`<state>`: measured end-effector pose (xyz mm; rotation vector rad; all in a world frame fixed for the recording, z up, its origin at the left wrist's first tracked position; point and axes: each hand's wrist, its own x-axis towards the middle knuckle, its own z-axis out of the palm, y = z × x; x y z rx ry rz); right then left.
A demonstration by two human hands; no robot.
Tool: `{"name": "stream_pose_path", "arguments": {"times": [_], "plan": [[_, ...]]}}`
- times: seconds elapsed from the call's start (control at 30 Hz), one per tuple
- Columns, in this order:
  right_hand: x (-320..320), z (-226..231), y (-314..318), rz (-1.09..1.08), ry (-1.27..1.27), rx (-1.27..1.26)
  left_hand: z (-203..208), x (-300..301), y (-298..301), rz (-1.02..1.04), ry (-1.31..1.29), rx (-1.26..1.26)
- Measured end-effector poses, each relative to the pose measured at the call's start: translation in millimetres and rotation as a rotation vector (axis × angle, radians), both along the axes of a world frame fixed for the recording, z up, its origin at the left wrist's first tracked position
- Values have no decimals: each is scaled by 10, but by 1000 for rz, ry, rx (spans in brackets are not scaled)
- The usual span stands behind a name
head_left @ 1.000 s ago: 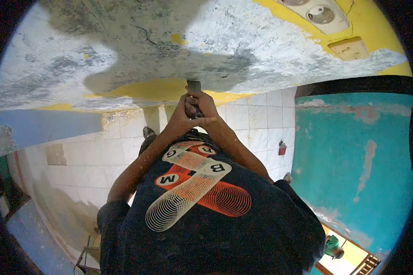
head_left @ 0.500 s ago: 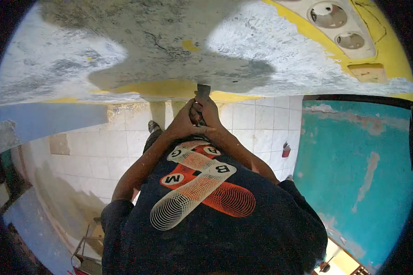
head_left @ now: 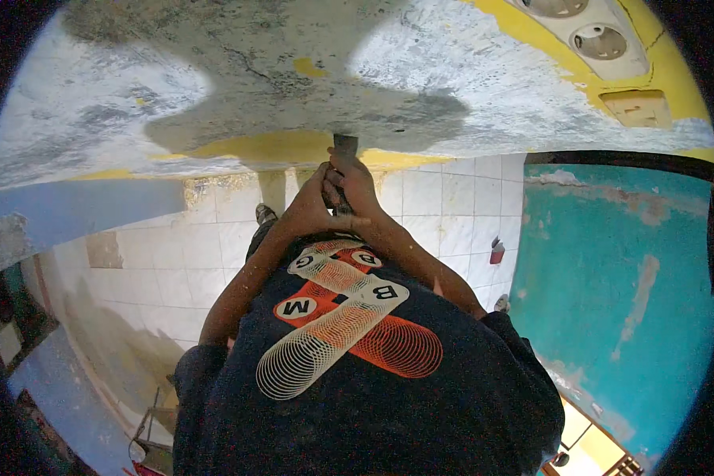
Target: The person uses a metal scraper to remove old paint or plaster from a ceiling. They repeatedly scrape the surface, occasionally pausing to wipe the tool or check the progress. The ceiling is partially yellow and white, and the room has tiled walls.
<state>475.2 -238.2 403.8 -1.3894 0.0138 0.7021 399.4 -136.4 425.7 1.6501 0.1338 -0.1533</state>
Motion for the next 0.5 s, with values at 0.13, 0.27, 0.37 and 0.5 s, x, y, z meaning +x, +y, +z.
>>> {"name": "stream_pose_path", "arguments": {"times": [0.13,0.27,0.37,0.5], "plan": [[24,107,11,-18,179,14,-22,8,-4,17,31,-29],[8,-77,-44,42,-19,3,136,-33,-41,-8,-38,46],[-8,-338,-64,17,92,55,-166,-97,-86,-40,36,151],[-77,257,-66,-33,273,111,182,-52,-74,27,-54,61]]}}
